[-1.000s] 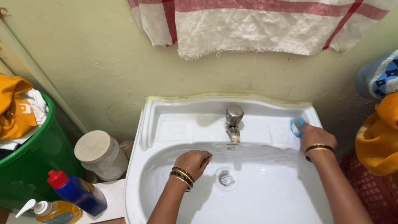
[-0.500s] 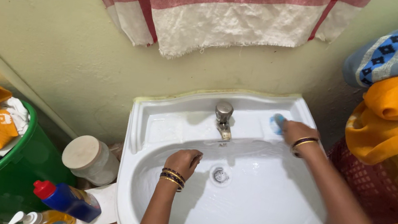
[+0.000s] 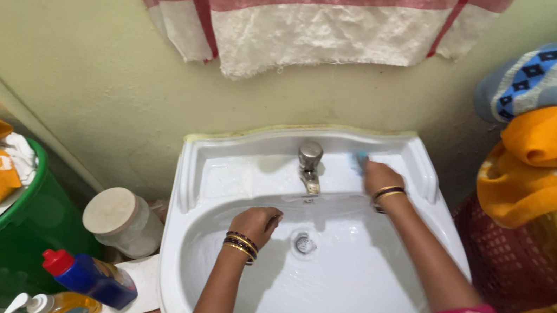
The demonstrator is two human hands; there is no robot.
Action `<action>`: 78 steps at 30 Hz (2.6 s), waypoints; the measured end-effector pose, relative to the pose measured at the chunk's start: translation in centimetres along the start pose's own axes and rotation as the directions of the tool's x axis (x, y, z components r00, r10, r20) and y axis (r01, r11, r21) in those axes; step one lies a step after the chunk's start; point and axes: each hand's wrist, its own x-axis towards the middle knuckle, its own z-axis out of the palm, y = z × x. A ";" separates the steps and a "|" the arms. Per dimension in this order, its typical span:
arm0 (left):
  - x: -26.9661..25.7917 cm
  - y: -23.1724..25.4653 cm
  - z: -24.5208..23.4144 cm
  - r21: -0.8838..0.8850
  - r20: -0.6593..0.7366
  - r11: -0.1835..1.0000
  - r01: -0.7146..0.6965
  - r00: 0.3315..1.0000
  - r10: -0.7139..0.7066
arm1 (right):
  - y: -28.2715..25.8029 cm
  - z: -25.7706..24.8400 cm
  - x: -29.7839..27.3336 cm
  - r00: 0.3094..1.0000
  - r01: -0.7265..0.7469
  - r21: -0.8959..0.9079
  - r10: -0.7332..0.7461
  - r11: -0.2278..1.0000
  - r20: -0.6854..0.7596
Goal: The person washes their hands under running water, then applies liquid soap to the sink basin. Using a blue scrubbing brush, they scrub the entire surface of the sink, including the basin, the faucet, and the surrounding ledge, before rinsing the brush.
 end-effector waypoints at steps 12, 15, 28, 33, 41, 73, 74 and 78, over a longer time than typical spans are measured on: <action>-0.4 -0.3 -0.8 -0.033 0.002 0.999 0.036 0.999 -0.036 | 4.5 -4.4 -0.7 0.983 -0.156 -0.224 0.174 0.962 0.060; -0.2 -0.2 -0.5 -0.020 0.015 1.000 0.023 1.000 -0.022 | 2.8 -1.6 0.6 0.997 -0.075 -0.151 0.071 0.986 -0.031; 0.1 -0.5 -0.5 -0.013 0.012 0.999 0.051 0.999 -0.051 | -5.1 -4.8 -0.7 0.982 0.142 -0.068 -0.132 0.987 0.137; 0.0 -0.8 0.0 0.008 -0.051 1.000 -0.024 0.998 0.024 | -5.9 -4.7 -0.5 0.962 0.169 -0.095 -0.143 0.981 0.231; -0.1 -0.8 -0.4 -0.006 -0.113 0.997 -0.078 0.991 0.077 | -6.8 -3.4 -3.2 0.963 0.201 -0.146 -0.168 0.969 0.211; 0.1 -0.6 1.1 0.007 0.005 0.999 -0.049 0.999 0.049 | 4.0 -3.8 -4.4 0.987 -0.068 -0.143 0.088 0.987 0.138; 0.1 -0.5 0.9 0.010 0.013 0.999 -0.032 0.999 0.032 | 4.5 -4.2 -4.1 0.985 -0.088 -0.127 0.105 0.988 0.139; 0.3 -0.3 0.8 0.024 0.016 0.999 -0.021 1.000 0.021 | 7.0 -5.8 -4.1 0.990 -0.123 -0.107 0.130 0.987 0.061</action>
